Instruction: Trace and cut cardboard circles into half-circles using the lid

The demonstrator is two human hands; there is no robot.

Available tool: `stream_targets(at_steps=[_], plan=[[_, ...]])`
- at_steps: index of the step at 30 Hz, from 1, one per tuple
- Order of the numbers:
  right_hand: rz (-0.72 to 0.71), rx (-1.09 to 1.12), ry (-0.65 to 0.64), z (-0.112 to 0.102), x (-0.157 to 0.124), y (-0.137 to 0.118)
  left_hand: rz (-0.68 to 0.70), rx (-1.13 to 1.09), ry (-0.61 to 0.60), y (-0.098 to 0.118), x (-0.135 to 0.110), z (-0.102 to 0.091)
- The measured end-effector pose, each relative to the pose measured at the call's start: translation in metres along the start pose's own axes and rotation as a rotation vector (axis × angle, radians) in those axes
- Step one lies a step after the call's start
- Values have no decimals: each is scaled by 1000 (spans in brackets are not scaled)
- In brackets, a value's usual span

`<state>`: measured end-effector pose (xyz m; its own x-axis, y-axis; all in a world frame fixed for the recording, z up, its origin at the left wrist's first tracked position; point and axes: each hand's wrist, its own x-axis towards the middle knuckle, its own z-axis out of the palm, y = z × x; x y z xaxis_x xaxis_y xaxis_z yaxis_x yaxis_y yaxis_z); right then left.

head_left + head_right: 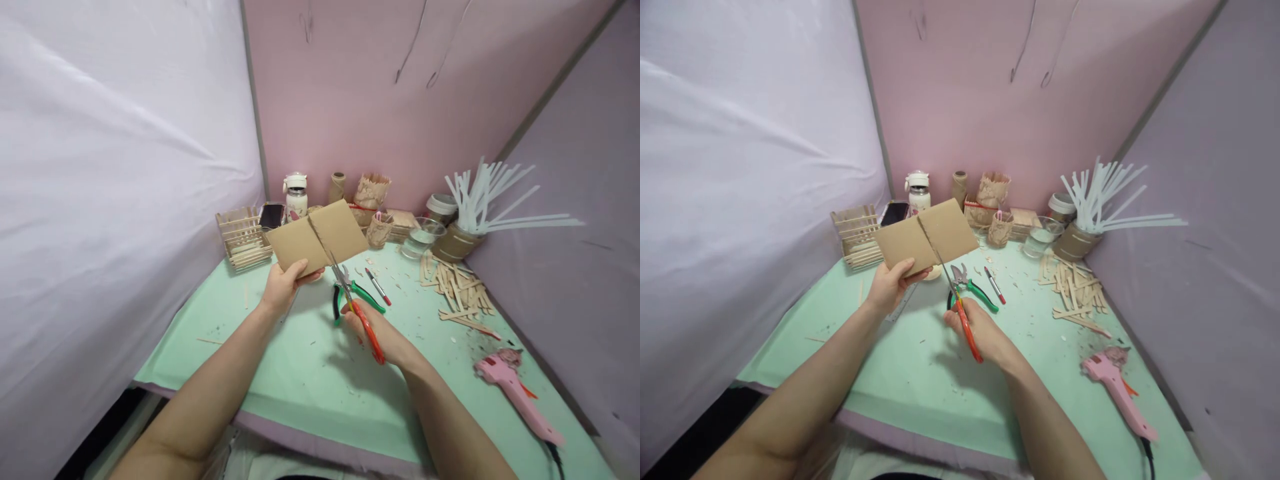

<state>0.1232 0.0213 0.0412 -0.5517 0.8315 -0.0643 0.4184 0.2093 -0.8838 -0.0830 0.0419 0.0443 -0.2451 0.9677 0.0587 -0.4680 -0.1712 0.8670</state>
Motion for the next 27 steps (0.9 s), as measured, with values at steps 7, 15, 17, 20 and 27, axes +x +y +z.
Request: stream_targets(at_steps=[7,15,17,20,27], plan=[[22,-6,-13,2,1,6,-36,25,-41,-4,-2,1],[26,-2,37,8,2,12,-64,52,-99,-8,-5,-1],[28,-9,64,11,3,15,-70,50,-91,-8,-6,0],[42,-50,126,14,5,18,-86,37,-79,-8,-7,2],[55,-51,226,17,5,18,-118,36,-81,-7,-8,4]])
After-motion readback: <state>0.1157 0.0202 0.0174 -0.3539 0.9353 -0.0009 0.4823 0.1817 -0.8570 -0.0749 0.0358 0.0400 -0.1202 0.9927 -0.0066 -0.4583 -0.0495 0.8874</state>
